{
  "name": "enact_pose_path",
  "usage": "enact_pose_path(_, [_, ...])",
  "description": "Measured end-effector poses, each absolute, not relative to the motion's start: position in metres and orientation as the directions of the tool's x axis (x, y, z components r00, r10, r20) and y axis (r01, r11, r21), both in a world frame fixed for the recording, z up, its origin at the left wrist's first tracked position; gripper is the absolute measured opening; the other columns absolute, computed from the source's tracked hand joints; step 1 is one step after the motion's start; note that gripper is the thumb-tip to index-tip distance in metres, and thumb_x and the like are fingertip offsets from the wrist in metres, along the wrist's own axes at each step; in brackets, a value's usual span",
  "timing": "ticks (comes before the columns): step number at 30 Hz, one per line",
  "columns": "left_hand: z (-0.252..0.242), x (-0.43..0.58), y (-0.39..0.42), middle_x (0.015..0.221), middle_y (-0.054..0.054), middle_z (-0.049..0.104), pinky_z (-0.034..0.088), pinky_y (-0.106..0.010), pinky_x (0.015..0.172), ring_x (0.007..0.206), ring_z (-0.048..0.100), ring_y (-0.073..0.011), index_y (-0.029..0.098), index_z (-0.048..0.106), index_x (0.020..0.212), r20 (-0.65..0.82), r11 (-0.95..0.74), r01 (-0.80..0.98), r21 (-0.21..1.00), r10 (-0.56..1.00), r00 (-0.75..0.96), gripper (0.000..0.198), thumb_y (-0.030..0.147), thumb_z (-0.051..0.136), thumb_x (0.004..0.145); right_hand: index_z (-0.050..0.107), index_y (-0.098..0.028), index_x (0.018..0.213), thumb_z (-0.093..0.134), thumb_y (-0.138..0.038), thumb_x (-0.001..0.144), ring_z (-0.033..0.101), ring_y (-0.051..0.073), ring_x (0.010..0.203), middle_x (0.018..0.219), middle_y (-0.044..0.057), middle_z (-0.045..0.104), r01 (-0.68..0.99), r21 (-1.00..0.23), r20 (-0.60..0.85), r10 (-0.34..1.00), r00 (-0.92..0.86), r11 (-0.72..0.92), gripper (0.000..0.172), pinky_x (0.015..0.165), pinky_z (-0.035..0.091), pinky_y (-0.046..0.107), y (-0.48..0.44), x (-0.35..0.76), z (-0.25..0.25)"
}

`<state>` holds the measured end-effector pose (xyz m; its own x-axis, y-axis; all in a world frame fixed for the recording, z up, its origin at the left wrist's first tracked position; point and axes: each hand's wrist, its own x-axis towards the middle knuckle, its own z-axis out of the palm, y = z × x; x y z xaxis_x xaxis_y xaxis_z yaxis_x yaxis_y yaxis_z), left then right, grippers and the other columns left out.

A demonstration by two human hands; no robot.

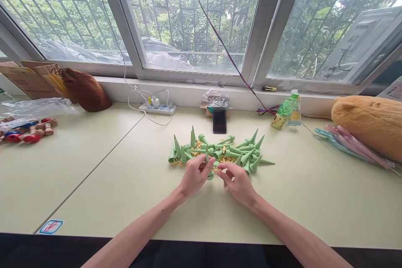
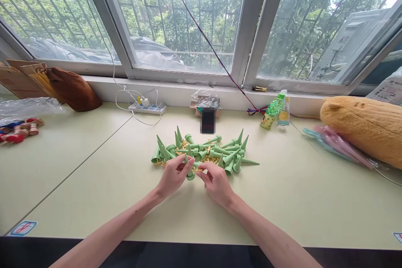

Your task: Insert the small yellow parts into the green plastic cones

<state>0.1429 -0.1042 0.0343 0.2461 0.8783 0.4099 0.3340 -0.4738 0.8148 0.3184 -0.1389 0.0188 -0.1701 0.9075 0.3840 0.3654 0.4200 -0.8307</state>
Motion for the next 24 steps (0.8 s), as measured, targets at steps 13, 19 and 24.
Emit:
enact_pose_path(13, [0.0356, 0.1446, -0.1064, 0.055, 0.005, 0.038, 0.025, -0.021, 0.043, 0.045, 0.029, -0.0076, 0.017, 0.056, 0.074, 0.405, -0.471, 0.323, 0.821, 0.879, 0.252, 0.035, 0.044, 0.051, 0.096, 0.067, -0.019, 0.097, 0.054, -0.038, 0.097, 0.056, 0.012, 0.051, 0.087, 0.005, 0.069, 0.384, -0.814, 0.393, 0.900, -0.190, 0.437, 0.022, 0.049, 0.049, 0.026, -0.1372, 0.3189, 0.0153])
enact_pose_path(19, [0.0320, 0.1432, -0.1059, 0.058, 0.005, 0.040, 0.028, -0.022, 0.046, 0.048, 0.032, -0.0087, 0.017, 0.056, 0.073, 0.458, -0.534, 0.380, 0.755, 0.844, 0.278, 0.033, 0.040, 0.050, 0.097, 0.066, -0.019, 0.090, 0.051, -0.037, 0.099, 0.052, 0.013, 0.053, 0.074, 0.002, 0.064, 0.423, -0.797, 0.374, 0.902, -0.214, 0.431, 0.025, 0.052, 0.044, 0.026, -0.1363, 0.3196, 0.0122])
enact_pose_path(24, [0.0328, 0.1436, -0.1070, 0.061, 0.003, 0.047, 0.031, -0.023, 0.049, 0.050, 0.034, -0.0091, 0.017, 0.051, 0.068, 0.469, -0.555, 0.396, 0.731, 0.831, 0.299, 0.035, 0.037, 0.050, 0.097, 0.060, -0.018, 0.073, 0.044, -0.039, 0.102, 0.046, 0.012, 0.052, 0.061, -0.001, 0.055, 0.464, -0.783, 0.346, 0.910, -0.230, 0.415, 0.038, 0.051, 0.037, 0.025, -0.1359, 0.3193, 0.0136])
